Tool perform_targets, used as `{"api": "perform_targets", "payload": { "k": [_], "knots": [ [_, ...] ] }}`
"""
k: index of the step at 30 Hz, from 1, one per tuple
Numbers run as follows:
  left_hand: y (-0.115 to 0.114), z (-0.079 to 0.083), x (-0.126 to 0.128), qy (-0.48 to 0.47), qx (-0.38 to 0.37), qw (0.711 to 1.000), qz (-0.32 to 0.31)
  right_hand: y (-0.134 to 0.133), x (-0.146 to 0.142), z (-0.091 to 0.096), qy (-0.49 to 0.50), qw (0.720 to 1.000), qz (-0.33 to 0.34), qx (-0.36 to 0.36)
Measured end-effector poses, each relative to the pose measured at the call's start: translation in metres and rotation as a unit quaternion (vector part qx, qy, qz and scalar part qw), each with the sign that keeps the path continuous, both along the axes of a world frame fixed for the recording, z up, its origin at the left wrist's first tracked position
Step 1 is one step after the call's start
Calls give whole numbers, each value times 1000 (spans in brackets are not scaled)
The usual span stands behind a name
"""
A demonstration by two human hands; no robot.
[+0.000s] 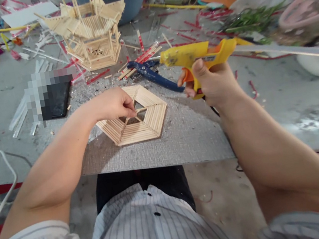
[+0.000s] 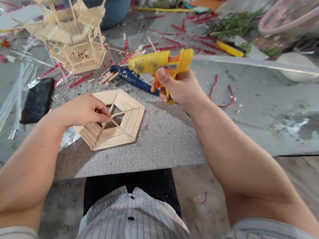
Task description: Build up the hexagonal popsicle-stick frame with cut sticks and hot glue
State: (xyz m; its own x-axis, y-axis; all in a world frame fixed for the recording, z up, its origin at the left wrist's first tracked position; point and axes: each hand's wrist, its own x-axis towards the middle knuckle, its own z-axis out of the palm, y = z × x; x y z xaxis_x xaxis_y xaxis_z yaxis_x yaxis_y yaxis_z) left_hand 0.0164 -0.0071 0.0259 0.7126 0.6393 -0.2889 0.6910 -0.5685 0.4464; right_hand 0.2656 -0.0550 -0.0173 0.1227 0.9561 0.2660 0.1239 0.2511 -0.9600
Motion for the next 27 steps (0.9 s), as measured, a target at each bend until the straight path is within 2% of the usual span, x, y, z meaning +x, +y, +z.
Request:
{"api": "perform_targets", "payload": {
  "k": [9,22,27],
  "knots": [
    [-9,1,7,72,22,997,-33,0,-1,-1,12,1000,1,-5],
    [-8,-3,10,103,36,993,-36,2,0,-3,1,1000,6,-2],
    [-9,-4,10,122,47,991,-40,3,5,-6,-16,999,32,3]
  ]
}}
